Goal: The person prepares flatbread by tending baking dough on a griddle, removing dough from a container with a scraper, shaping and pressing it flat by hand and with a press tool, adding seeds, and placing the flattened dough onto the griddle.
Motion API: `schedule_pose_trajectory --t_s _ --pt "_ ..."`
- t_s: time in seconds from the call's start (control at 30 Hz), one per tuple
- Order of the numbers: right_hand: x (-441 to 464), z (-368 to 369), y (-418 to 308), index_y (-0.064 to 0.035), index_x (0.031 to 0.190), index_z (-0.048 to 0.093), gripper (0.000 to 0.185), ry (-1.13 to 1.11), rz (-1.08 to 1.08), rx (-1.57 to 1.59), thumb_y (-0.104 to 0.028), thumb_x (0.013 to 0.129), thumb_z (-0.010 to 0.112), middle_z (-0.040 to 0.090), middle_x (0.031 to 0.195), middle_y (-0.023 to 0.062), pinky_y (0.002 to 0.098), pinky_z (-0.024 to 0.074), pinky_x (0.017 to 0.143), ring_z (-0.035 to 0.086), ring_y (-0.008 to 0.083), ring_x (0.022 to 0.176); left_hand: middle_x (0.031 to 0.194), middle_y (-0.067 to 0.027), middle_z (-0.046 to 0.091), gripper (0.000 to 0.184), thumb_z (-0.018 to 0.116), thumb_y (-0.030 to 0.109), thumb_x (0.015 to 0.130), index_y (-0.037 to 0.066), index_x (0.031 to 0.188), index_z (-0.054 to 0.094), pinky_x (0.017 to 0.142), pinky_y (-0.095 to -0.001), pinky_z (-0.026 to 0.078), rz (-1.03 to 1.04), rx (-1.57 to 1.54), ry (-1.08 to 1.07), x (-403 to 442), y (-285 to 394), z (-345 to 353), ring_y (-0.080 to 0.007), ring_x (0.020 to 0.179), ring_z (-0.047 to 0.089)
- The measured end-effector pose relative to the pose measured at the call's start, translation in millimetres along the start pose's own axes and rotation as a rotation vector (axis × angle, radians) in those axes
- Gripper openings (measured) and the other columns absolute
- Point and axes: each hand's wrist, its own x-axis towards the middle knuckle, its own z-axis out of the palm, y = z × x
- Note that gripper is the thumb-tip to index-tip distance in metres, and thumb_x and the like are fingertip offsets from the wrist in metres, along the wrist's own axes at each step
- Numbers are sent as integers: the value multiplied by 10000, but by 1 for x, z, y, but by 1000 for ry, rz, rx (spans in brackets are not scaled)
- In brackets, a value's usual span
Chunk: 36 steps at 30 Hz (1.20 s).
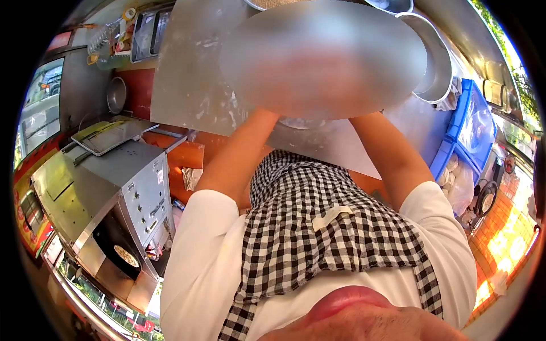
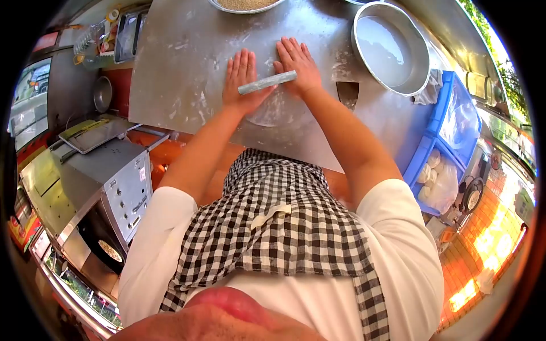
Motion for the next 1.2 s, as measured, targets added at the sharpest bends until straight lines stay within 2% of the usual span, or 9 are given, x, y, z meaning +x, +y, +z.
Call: schedule_pose_trajectory --t_s 0.1,0.2,0.4,0.5,0.77,0.9,1.03,1.2 --pt "5 4 3 -58 1590 419 599 -11 -14 11 -334 1067 516 361 1690 136 481 197 1314 294 318 1582 1686 -278 301 1109 675 691 879 -85 1593 332 1305 -551 154 64 5 25 -3 -3 -4 -424 1593 238" --pt "9 0 -1 -60 1590 420 600 -23 5 14 -334 1065 518 358 1692 137 481 196 1315 296 319 1582 1690 -270 297 1119 657 711 881 -86 1596 329 1308 -543 151 27 34 -43 0 -3 -6 -416 1599 226" --pt "8 -5 -9 -69 1596 421 615 -57 1 -28 -361 1064 518 362 1692 135 481 193 1315 290 313 1587 1725 -246 223 1141 610 736 899 -76 1623 270 1320 -521 97 43 52 -80 -2 -5 -5 -390 1626 139" --pt "3 4 -3 -76 1600 419 624 -19 -13 -2 -377 1063 519 358 1696 129 477 186 1318 281 307 1592 1727 -246 215 1140 607 732 904 -77 1627 257 1322 -515 89 41 64 -114 0 -6 -4 -392 1625 139" --pt "3 6 -7 -91 1633 364 658 -102 7 -67 -446 1085 439 299 1730 104 450 130 1331 215 268 1618 1725 -251 220 1124 634 706 899 -66 1629 266 1322 -518 87 20 19 -126 7 -5 -8 -394 1620 158" --pt "2 4 -11 -96 1647 344 681 -88 18 -44 -447 1077 468 287 1736 98 447 129 1331 212 267 1620 1733 -229 222 1117 665 680 881 -45 1636 276 1330 -484 39 11 56 -128 2 -3 -7 -359 1633 138" --pt "4 8 -4 -95 1648 341 682 -122 23 -10 -445 1078 475 278 1739 98 449 120 1333 218 261 1618 1678 -269 328 1065 670 669 884 -75 1584 368 1306 -536 151 72 41 -42 5 -6 -8 -415 1583 272" --pt "-1 -1 -5 -93 1651 333 682 -90 4 -4 -454 1084 451 267 1744 93 436 117 1336 203 250 1622 1681 -266 325 1057 645 680 896 -74 1583 367 1305 -535 163 101 83 -35 5 -6 -9 -410 1588 263"
